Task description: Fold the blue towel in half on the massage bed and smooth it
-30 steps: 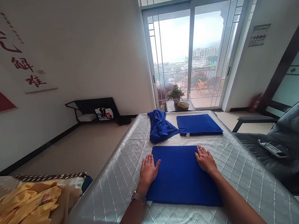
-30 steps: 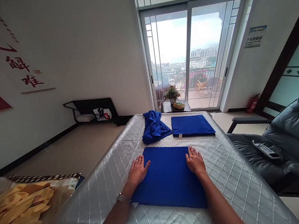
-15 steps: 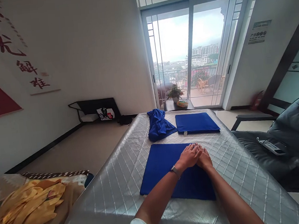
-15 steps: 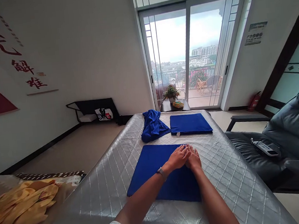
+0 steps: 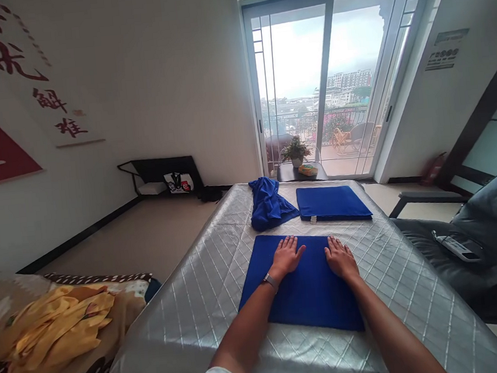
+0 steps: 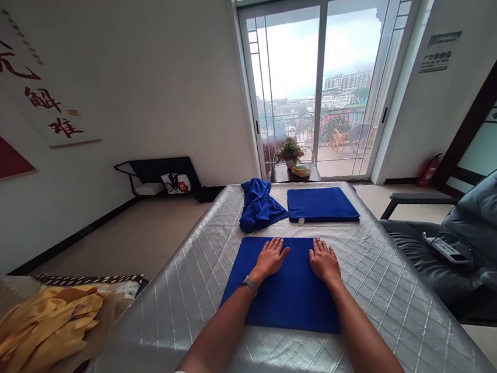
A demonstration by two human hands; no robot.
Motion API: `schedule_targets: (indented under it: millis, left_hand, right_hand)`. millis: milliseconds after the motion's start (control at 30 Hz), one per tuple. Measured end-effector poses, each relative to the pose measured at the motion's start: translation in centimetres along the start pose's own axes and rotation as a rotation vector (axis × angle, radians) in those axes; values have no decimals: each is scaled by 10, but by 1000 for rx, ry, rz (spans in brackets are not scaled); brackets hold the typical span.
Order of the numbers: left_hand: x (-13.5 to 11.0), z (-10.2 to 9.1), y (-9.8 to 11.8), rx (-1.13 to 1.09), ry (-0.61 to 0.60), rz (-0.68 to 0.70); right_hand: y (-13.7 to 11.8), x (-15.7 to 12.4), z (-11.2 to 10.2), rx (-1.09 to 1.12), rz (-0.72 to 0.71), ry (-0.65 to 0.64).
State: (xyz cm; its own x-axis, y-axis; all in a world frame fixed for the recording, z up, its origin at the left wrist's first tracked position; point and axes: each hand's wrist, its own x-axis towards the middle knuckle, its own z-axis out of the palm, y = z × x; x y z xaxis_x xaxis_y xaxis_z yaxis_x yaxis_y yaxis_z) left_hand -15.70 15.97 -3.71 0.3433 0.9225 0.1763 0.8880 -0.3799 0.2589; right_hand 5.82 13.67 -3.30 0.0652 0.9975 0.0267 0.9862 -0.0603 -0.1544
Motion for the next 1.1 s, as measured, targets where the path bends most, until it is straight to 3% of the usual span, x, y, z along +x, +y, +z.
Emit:
schedule_targets:
  millis: [133, 233, 333, 633, 733, 800, 1000, 1100]
  left_hand:
    - [-21, -27, -73, 85, -33, -188]
    - [-33, -36, -105, 120, -43, -258]
    - [-37, -35, -113, 115, -64, -278]
    - [-31, -43, -103, 139, -100, -309]
    - [-15, -46, -83, 185, -80, -438]
    - [-2, -41, -56, 202, -24, -439]
    - [25, 8, 65, 26, 16, 114]
    - [27, 28, 103, -36, 20, 204]
  right_hand:
    - [1, 1, 2, -10, 0, 1]
    - [4, 3, 4, -17, -2, -3]
    - [5, 5, 7, -23, 6, -13]
    - [4, 5, 5, -38, 27, -20]
    - [3, 5, 4, -42, 25, -14]
    - [2, 5, 4, -39, 23, -3]
    - [7, 2, 6, -64, -11, 6]
    - [10, -1, 6, -110, -69, 3]
